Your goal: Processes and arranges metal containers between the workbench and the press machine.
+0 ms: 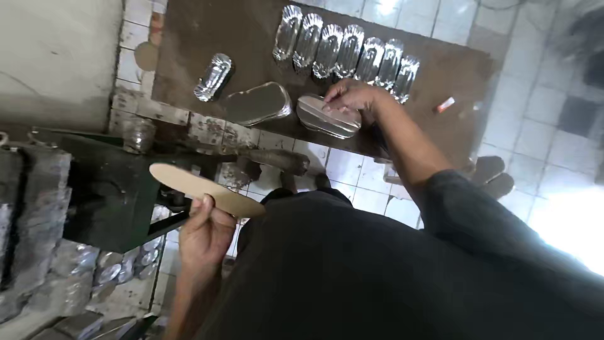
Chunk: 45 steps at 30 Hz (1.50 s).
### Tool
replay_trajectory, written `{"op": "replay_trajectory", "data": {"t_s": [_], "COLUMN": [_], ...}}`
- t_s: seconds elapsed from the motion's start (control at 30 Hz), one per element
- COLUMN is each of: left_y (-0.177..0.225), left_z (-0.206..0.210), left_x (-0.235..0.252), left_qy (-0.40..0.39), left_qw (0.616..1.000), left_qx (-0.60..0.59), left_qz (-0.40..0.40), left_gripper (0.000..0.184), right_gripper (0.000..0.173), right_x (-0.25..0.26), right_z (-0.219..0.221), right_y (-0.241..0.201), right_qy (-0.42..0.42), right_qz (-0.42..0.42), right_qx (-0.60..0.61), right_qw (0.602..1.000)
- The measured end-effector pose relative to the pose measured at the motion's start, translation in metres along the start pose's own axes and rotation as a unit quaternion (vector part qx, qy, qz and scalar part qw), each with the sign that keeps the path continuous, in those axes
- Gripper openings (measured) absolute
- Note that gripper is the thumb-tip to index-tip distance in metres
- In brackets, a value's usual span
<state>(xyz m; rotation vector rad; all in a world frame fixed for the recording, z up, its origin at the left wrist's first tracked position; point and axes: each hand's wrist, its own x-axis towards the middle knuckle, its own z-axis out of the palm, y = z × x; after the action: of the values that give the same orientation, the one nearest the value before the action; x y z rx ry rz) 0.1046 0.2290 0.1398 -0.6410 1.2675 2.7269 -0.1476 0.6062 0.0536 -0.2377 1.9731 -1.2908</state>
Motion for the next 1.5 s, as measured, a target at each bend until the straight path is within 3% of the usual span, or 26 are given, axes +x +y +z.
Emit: {"op": "replay_trajectory", "data": {"t_s": [0.13, 0.23, 0.33, 0.4, 0.47, 0.53, 0.6, 0.7, 0.8, 0.97, 1.03, 1.1, 1.17, 1.2, 1.27, 1.33, 1.4, 1.43, 1.5], "left_y": [0.051, 0.061, 0.047, 0.036, 0.04, 0.064, 0.094, 0.13, 0.152, 0.168, 0.171, 0.166, 0.151, 0.134, 0.092, 0.05, -0.004, -0.035, -0.108], "left_z": [-0.012, -0.037, -0.064, -0.086, -0.121, -0.157, -0.178, -0.171, -0.162, -0.15, -0.143, -0.142, -0.127, -0.103, -0.047, -0.056, -0.06, -0.051, -0.054], "left_x": [0.019, 0.028, 0.032, 0.034, 0.048, 0.075, 0.097, 0.121, 0.116, 0.122, 0.114, 0.115, 0.128, 0.127, 0.104, 0.134, 0.143, 0.149, 0.18], "left_qy": [0.005, 0.029, 0.095, 0.11, 0.094, 0.056, -0.013, -0.109, -0.146, -0.126, -0.173, -0.281, -0.447, -0.485, -0.41, -0.471, -0.371, -0.333, -0.373], "left_qw": [0.992, 0.985, 0.979, 0.976, 0.98, 0.982, 0.983, 0.979, 0.97, 0.98, 0.971, 0.949, 0.887, 0.868, 0.904, 0.857, 0.826, 0.766, 0.617], "left_qx": [0.099, 0.155, 0.179, 0.166, 0.143, 0.16, 0.179, 0.169, 0.194, 0.141, 0.142, 0.096, 0.062, 0.037, 0.02, 0.179, 0.423, 0.55, 0.689], "left_qz": [0.08, 0.072, -0.02, -0.088, -0.104, -0.088, -0.044, 0.032, 0.019, 0.059, 0.088, 0.106, 0.093, 0.101, 0.117, 0.104, 0.041, -0.011, -0.08], "left_gripper": [0.023, 0.026, 0.028, 0.029, 0.027, 0.034, 0.03, 0.031, 0.037, 0.042, 0.045, 0.043, 0.059, 0.06, 0.053, 0.076, 0.081, 0.074, 0.081], "right_gripper": [0.017, 0.022, 0.033, 0.038, 0.044, 0.045, 0.032, 0.024, 0.023, 0.02, 0.031, 0.032, 0.025, 0.018, 0.013, 0.017, 0.028, 0.031, 0.038], "right_x": [-0.002, -0.017, -0.043, -0.041, -0.031, -0.022, -0.009, 0.036, 0.064, 0.061, 0.05, 0.036, 0.024, 0.021, 0.015, -0.004, -0.035, -0.049, -0.082], "right_z": [0.018, 0.046, 0.097, 0.12, 0.135, 0.152, 0.195, 0.296, 0.376, 0.384, 0.382, 0.381, 0.368, 0.362, 0.343, 0.312, 0.283, 0.271, 0.262], "right_y": [0.003, -0.006, -0.048, -0.057, -0.064, -0.082, -0.107, -0.168, -0.227, -0.265, -0.267, -0.264, -0.258, -0.253, -0.225, -0.181, -0.109, -0.06, 0.043], "right_qy": [0.067, 0.17, 0.365, 0.426, 0.402, 0.409, 0.438, 0.401, 0.322, 0.199, 0.195, 0.218, 0.177, 0.158, 0.148, 0.194, 0.282, 0.293, 0.267], "right_qz": [-0.037, -0.022, 0.027, 0.068, 0.164, 0.183, 0.083, -0.11, -0.131, -0.095, -0.166, -0.297, -0.4, -0.431, -0.434, -0.381, -0.263, -0.18, -0.019], "right_qx": [-0.027, -0.156, -0.337, -0.387, -0.371, -0.321, -0.246, 0.012, 0.157, 0.181, 0.134, 0.095, 0.08, 0.076, 0.039, 0.016, -0.029, -0.049, -0.071], "right_qw": [0.997, 0.973, 0.867, 0.815, 0.821, 0.834, 0.861, 0.909, 0.924, 0.958, 0.957, 0.925, 0.895, 0.885, 0.888, 0.904, 0.922, 0.938, 0.961]}}
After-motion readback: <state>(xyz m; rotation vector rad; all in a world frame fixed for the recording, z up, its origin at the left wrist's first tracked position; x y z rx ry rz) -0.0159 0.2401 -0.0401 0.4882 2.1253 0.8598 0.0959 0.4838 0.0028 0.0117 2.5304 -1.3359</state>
